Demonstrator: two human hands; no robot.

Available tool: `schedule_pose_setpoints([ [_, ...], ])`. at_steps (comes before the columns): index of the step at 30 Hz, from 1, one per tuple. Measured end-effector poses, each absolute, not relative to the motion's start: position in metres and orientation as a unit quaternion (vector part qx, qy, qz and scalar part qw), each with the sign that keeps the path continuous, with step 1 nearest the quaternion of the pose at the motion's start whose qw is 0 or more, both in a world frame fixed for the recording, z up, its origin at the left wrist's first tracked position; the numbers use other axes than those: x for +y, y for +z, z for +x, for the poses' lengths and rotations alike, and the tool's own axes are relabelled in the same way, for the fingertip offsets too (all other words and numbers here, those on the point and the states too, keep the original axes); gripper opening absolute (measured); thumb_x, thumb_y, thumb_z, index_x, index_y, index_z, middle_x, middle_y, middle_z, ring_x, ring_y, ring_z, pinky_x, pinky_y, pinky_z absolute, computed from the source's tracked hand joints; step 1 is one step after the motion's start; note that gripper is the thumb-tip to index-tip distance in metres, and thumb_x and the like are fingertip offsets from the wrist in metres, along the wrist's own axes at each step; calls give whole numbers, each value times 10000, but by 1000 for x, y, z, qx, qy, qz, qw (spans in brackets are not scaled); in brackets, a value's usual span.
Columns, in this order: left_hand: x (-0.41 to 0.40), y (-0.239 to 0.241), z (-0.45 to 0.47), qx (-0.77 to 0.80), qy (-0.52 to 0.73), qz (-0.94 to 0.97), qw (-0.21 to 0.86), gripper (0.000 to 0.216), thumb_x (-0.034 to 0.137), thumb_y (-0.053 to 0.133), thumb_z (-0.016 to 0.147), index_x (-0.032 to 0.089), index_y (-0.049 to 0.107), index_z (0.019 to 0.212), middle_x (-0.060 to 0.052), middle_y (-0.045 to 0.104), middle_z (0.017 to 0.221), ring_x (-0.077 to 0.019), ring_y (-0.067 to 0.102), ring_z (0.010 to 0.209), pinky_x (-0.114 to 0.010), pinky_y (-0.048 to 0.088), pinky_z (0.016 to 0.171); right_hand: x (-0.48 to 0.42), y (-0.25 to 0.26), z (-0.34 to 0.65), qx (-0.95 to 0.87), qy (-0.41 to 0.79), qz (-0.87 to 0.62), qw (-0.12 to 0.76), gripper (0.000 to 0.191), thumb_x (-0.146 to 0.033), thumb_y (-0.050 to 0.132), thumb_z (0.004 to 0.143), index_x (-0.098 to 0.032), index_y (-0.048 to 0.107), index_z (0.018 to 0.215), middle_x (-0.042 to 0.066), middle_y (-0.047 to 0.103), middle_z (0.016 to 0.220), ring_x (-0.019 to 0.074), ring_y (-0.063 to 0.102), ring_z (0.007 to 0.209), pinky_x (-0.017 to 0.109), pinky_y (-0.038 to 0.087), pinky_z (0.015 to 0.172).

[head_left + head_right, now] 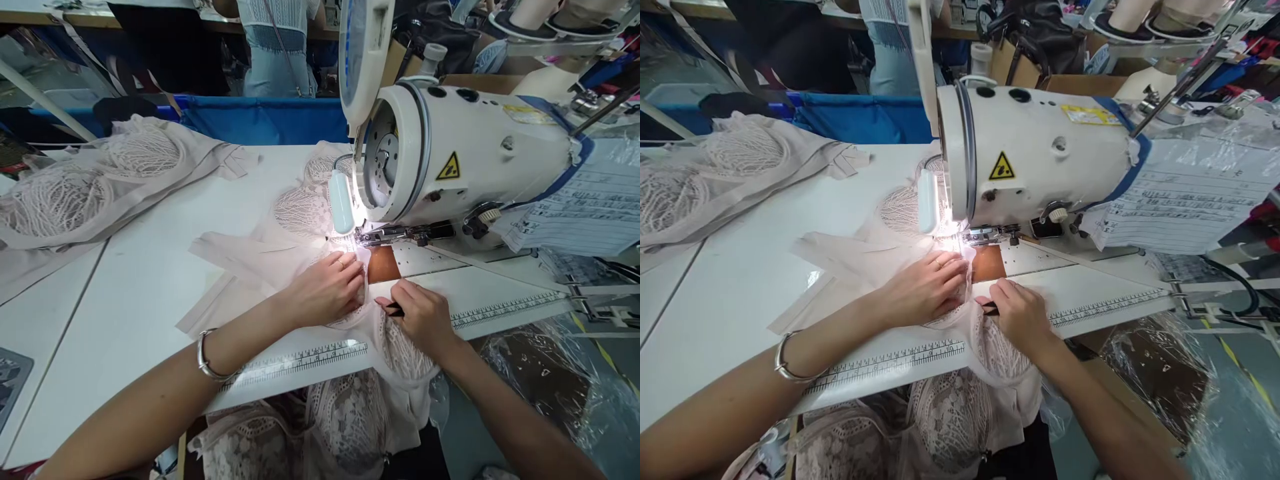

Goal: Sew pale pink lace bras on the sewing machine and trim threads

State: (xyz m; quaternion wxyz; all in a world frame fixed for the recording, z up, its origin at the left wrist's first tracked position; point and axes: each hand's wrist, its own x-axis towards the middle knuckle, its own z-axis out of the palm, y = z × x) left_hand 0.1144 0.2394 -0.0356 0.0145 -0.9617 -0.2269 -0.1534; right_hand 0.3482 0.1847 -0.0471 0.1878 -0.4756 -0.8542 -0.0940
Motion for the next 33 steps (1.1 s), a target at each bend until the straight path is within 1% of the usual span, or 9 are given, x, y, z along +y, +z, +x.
schedule_pose_setpoints([
  [2,242,-37,114,-218,-154,-964,13,271,244,429,1050,144,681,1068,-122,724,1074,-250,654,1012,-419,502,905,202,-42,356,-861,-73,-477,160,266,-309,520,1002,-181,602,783,3,617,597,137,508,524,283,258,527],
  [4,244,-37,114,-213,-162,-964,8,314,196,380,1060,156,691,1040,-92,736,999,-220,665,947,-396,506,896,218,-33,360,-862,-25,-495,108,195,-300,538,965,-167,671,1017,1,670,620,155,547,537,278,239,525],
  [7,246,-36,114,-210,-169,-963,-3,363,259,362,1081,136,702,1042,-90,739,953,-222,663,909,-400,510,885,236,-17,356,-863,25,-504,-1,499,-276,584,905,-257,580,1404,-7,718,666,176,567,573,278,216,548],
  [9,247,-35,114,-209,-171,-963,-6,399,302,359,1087,115,709,1046,-100,739,951,-235,657,920,-416,502,893,242,-9,349,-860,33,-505,-61,643,-216,597,864,-326,509,1491,2,743,711,184,573,606,286,206,564],
  [12,247,-33,113,-219,-168,-961,-1,426,324,354,1088,116,719,1016,-110,735,982,-249,640,960,-437,473,921,248,-5,340,-853,32,-512,-99,718,-139,570,824,-347,496,1507,25,772,794,192,585,651,300,197,570],
  [17,247,-33,111,-244,-159,-957,18,438,299,346,1089,146,709,897,-111,719,1091,-260,604,1048,-441,394,981,255,-8,336,-864,15,-497,-76,719,-95,560,784,-300,547,1473,28,761,771,187,594,658,302,207,569],
  [24,248,-34,109,-259,-148,-954,22,387,357,334,1095,141,639,1193,-105,731,1063,-266,619,1102,-485,285,1089,260,-17,341,-892,17,-451,14,564,-76,550,810,-270,686,1322,18,806,917,188,683,819,288,296,599],
  [29,249,-34,109,-279,-142,-949,30,395,411,384,1078,141,662,1161,-141,697,1216,-330,564,1232,-541,275,1098,263,-12,341,-884,18,-468,-5,595,-79,551,835,-302,642,1379,0,811,946,185,678,784,279,281,558],
  [33,248,-34,110,-281,-129,-951,15,445,435,369,1079,107,661,1152,-163,679,1255,-348,552,1255,-565,266,1111,265,-12,344,-900,15,-435,9,584,-30,509,814,-303,705,1291,-3,808,949,179,681,835,271,295,550],
])
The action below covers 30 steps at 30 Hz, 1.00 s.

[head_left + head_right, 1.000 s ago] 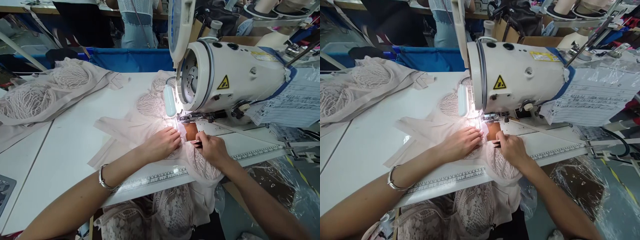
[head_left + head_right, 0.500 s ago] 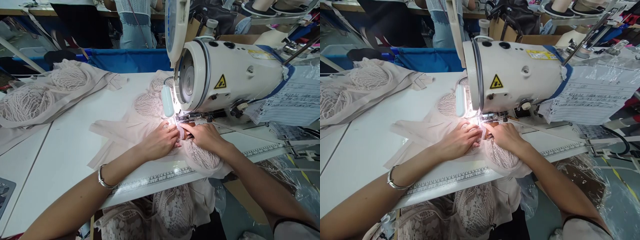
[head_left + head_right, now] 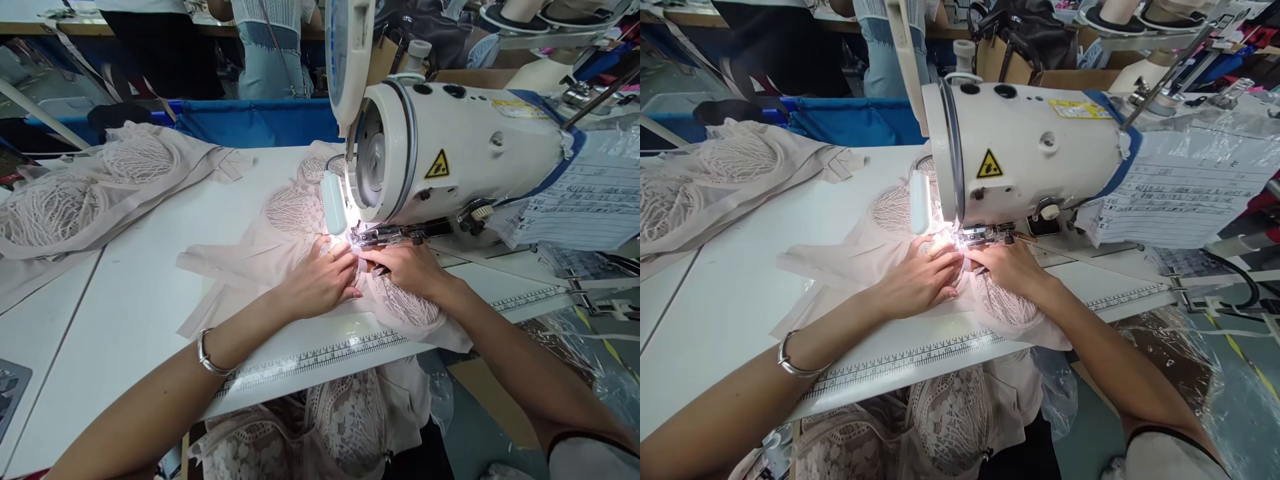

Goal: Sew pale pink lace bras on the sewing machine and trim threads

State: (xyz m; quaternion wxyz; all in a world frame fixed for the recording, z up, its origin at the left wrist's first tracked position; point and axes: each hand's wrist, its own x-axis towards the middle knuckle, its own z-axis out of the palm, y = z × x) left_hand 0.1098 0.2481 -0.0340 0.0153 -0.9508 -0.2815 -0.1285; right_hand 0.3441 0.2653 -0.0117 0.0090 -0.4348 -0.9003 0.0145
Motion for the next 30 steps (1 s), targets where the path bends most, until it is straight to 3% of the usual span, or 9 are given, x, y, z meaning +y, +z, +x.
schedule_pose_setpoints([
  [6,250,-37,108,-292,-131,-947,30,575,545,283,1073,121,585,1317,-175,677,1286,-351,544,1287,-603,261,1118,272,-18,351,-914,5,-404,31,532,-31,500,839,-282,722,1253,0,799,927,168,660,810,271,321,584],
  [13,252,-38,108,-300,-149,-942,8,532,505,270,1083,137,639,1191,-168,641,1343,-375,500,1331,-632,271,1092,276,-12,351,-906,-30,-423,-10,406,-105,445,932,-267,744,1155,33,735,778,190,585,717,308,274,605],
  [16,252,-37,110,-303,-146,-942,-5,503,501,313,1075,146,668,1114,-159,673,1261,-382,527,1280,-638,279,1082,266,-12,358,-880,-31,-473,17,256,-315,507,979,-222,725,1075,56,748,832,205,600,719,304,284,616],
  [19,251,-37,112,-312,-150,-938,6,508,505,342,1065,126,676,1123,-169,678,1215,-386,543,1241,-636,270,1093,252,-14,366,-862,-17,-506,8,347,-496,628,902,-186,688,1046,59,729,756,216,588,665,296,275,598],
  [22,250,-37,113,-314,-144,-938,20,558,523,312,1067,98,663,1155,-178,683,1171,-361,573,1176,-628,250,1116,240,-16,369,-870,-12,-493,3,272,-260,584,900,-190,689,1140,33,703,699,192,554,622,293,255,583],
  [25,249,-38,112,-307,-140,-941,24,588,549,285,1067,103,626,1242,-155,696,1091,-331,602,1108,-627,244,1122,237,-16,368,-889,-3,-458,4,632,-43,501,794,-270,629,1370,-7,676,675,157,500,594,284,242,584],
  [27,249,-38,112,-301,-143,-942,30,568,532,280,1073,119,614,1272,-149,698,1092,-327,605,1124,-631,240,1122,239,-13,366,-892,15,-452,-14,755,-21,487,765,-334,573,1447,-24,650,644,147,454,573,279,219,575],
  [30,247,-38,112,-300,-150,-941,36,530,503,296,1080,128,617,1275,-170,677,1227,-351,551,1262,-636,231,1128,245,-9,362,-886,34,-459,-44,735,-35,484,788,-374,590,1432,-13,665,671,149,444,585,281,192,569],
])
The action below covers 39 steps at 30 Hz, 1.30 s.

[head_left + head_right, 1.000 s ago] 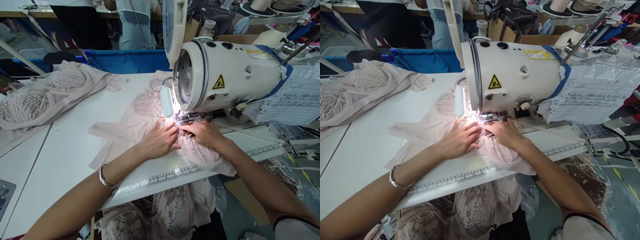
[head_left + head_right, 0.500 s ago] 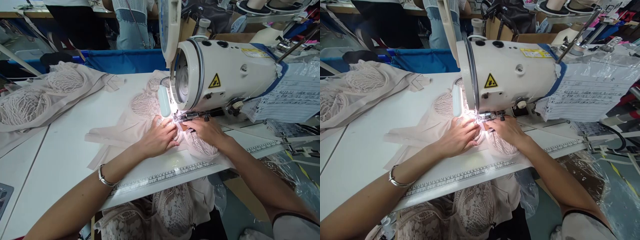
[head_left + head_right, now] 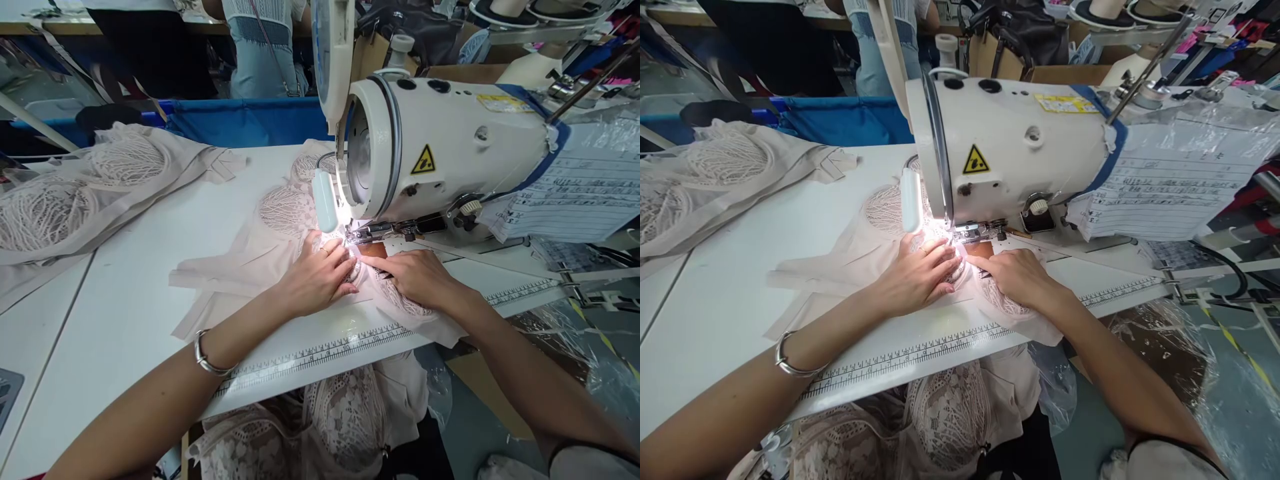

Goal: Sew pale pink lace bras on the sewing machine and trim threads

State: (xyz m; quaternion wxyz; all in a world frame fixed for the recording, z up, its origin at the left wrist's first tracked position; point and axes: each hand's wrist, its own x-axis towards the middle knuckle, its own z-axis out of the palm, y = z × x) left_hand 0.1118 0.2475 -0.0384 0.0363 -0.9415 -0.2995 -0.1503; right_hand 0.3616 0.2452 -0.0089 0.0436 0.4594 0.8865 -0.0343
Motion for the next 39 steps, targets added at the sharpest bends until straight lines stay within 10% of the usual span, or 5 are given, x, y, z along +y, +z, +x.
schedule_pose_setpoints([
  [24,251,-40,111,-320,-160,-934,25,442,470,352,1076,154,633,1206,-148,701,1194,-318,600,1198,-644,233,1150,257,-24,367,917,35,391,-65,569,-35,423,863,-303,749,1244,1,619,614,154,482,612,283,276,604],
  [39,257,-46,113,-393,-183,-901,-28,330,322,402,1050,185,668,1189,-135,635,1336,-349,539,1253,-717,241,1135,276,-24,360,891,-20,451,-42,387,-207,530,929,-318,728,1242,39,752,998,205,638,845,284,421,684],
])
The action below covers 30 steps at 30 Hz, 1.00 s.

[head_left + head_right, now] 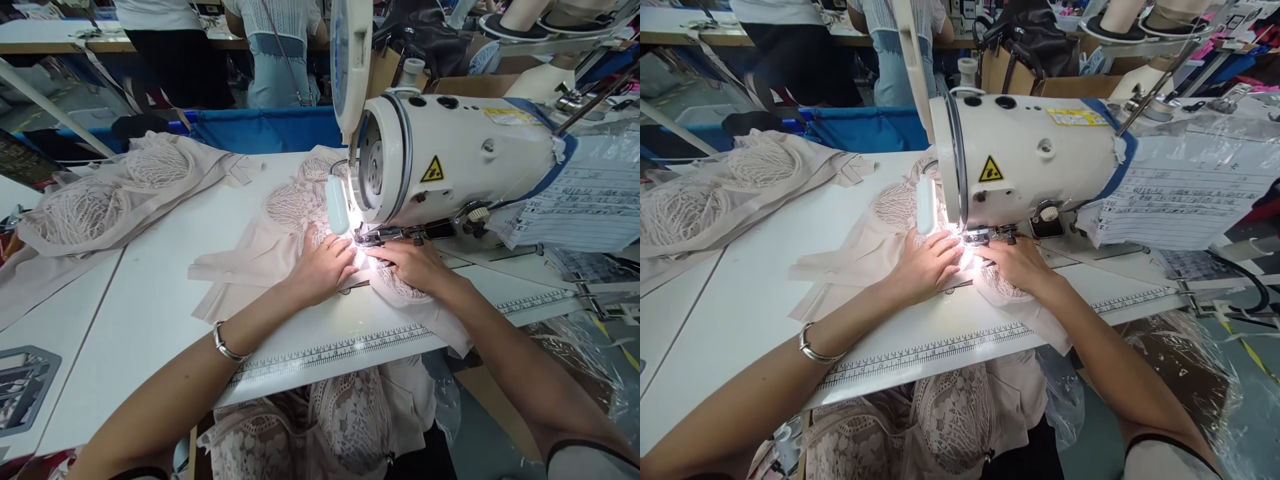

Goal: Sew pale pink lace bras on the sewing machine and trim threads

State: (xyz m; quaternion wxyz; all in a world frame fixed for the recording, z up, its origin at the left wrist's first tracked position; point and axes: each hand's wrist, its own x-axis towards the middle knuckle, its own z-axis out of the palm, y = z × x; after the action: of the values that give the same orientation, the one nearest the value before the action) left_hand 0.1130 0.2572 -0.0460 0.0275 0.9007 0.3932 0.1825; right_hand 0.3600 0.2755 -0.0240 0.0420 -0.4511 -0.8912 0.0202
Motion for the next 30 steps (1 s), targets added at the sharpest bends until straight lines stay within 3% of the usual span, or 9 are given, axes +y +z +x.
schedule_pose_setpoints([
  [5,318,-44,80,578,380,722,29,248,314,478,981,191,656,1103,-183,606,1225,-379,544,1201,-642,412,1025,261,-13,378,-809,-110,-568,103,345,-402,542,962,-171,743,1122,167,681,1040,301,633,869,319,386,593],
  [9,376,-32,38,716,456,501,167,423,258,783,718,153,623,1095,-239,610,1224,-495,405,1372,-699,350,1078,231,-10,371,-824,-84,-533,172,208,-175,502,926,-178,708,951,107,669,951,221,624,767,295,402,582],
  [11,385,-23,23,717,451,473,244,437,244,851,621,140,644,992,-205,681,1065,-503,496,1308,-675,398,1065,211,-12,356,-856,-10,-476,202,211,-128,489,916,-187,686,966,85,657,930,201,627,780,283,442,614],
  [14,373,-6,6,669,480,479,303,320,418,736,793,142,666,937,-130,720,891,-393,665,1136,-540,527,998,186,-16,326,-857,176,-411,255,215,-202,449,988,-189,662,1008,90,635,944,185,621,784,290,478,648],
  [18,337,20,-20,423,656,432,452,492,507,353,1019,149,685,1081,-100,749,1050,-297,626,1259,-443,507,1073,180,-25,282,-726,534,-353,251,379,-480,398,1050,-203,580,866,-39,451,598,114,399,496,246,351,484],
  [21,318,31,-37,300,717,421,468,530,545,309,1038,194,687,1162,-62,737,1185,-287,506,1403,-445,455,1134,198,-29,243,-557,735,-299,246,523,-672,425,983,-204,532,777,-100,259,528,84,164,444,223,164,411],
  [24,313,33,-43,281,724,447,445,501,616,389,991,268,710,1152,-44,732,1234,-279,426,1470,-442,442,1157,225,-20,202,-360,868,-240,244,516,-570,387,1029,-195,502,693,-85,254,548,84,132,450,212,152,398],
  [27,315,31,-43,274,727,455,434,462,621,441,951,302,731,1118,-54,741,1221,-279,442,1461,-435,457,1151,249,-5,171,-194,895,-211,343,419,-293,318,1073,-182,500,711,-74,254,575,86,174,455,175,235,407],
  [30,316,31,-43,259,731,445,447,452,592,457,947,282,734,1122,-74,742,1215,-288,472,1438,-439,460,1146,266,8,155,-101,887,-180,412,424,-250,267,1082,-188,464,711,-80,249,563,82,168,436,153,239,384],
])
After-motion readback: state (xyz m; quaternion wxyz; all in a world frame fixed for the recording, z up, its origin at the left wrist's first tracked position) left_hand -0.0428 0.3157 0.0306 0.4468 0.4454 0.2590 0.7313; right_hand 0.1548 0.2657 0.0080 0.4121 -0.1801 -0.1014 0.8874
